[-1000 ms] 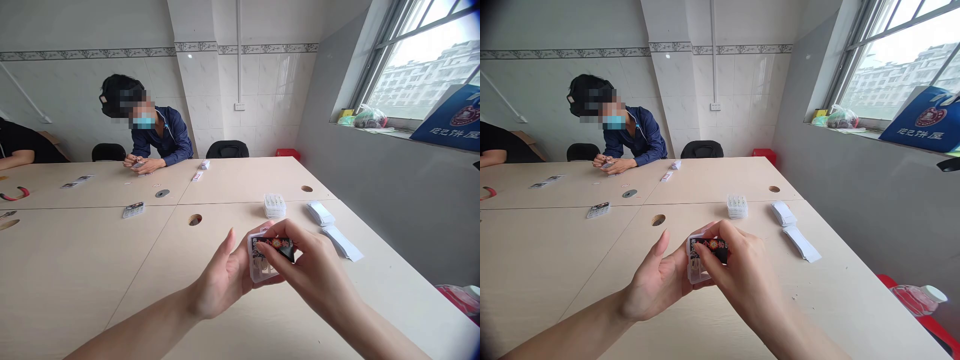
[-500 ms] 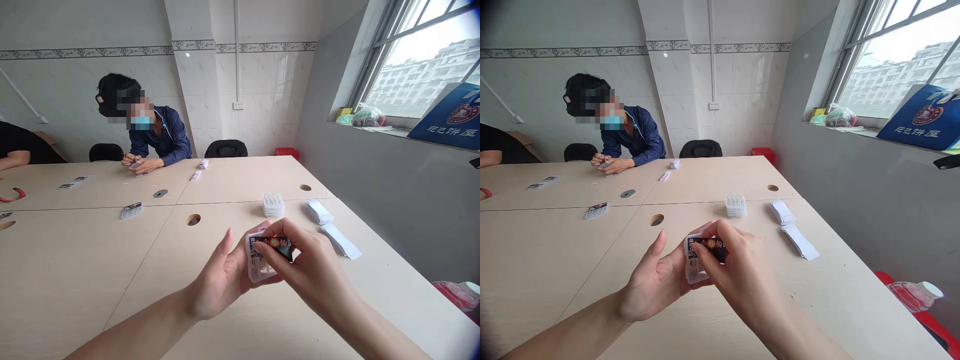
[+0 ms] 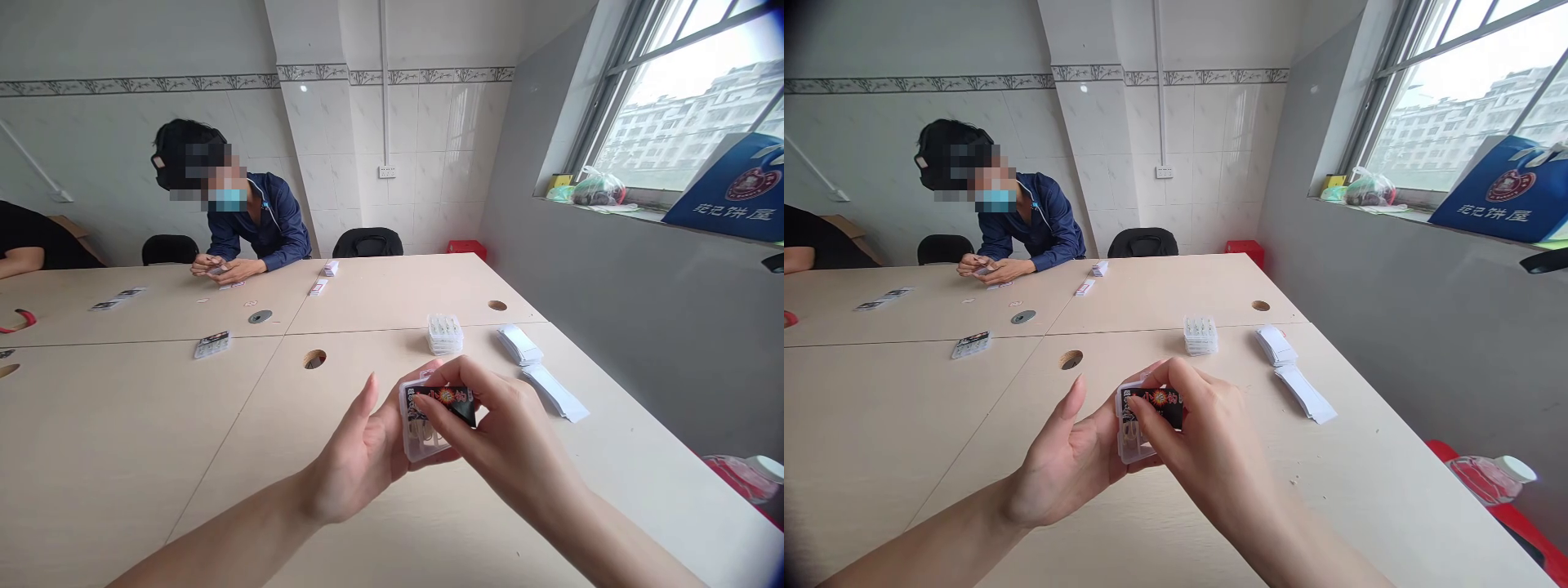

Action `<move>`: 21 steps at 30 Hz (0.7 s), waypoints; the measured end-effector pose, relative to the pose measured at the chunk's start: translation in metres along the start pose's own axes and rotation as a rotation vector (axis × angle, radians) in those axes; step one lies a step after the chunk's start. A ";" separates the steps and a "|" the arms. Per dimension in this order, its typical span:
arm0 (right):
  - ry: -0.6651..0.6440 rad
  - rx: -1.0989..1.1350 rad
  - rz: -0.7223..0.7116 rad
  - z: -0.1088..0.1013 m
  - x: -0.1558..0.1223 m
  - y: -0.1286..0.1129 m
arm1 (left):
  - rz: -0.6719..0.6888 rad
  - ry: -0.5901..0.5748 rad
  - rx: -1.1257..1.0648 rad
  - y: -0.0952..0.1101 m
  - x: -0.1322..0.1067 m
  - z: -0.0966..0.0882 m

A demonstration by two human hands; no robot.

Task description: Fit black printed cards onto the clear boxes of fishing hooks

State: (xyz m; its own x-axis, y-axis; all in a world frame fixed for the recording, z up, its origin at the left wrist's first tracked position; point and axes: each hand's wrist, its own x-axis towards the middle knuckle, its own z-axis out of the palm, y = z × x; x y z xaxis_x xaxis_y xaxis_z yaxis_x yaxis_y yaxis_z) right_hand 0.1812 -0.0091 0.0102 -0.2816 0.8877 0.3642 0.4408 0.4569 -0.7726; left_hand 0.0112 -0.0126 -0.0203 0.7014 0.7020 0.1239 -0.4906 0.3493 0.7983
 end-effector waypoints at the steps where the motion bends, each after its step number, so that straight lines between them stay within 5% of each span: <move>1: -0.004 0.002 0.004 0.000 0.000 0.000 | 0.000 -0.001 0.001 0.000 0.000 0.000; 21: 0.003 0.000 -0.011 0.001 -0.001 0.004 | 0.015 -0.006 0.018 0.002 0.001 0.003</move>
State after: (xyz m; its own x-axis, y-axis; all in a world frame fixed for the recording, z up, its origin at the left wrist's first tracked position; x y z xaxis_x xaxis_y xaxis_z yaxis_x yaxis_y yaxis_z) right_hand 0.1823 -0.0082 0.0063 -0.2837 0.8828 0.3745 0.4380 0.4667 -0.7683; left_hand 0.0128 -0.0133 -0.0169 0.6971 0.7034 0.1393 -0.4916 0.3273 0.8070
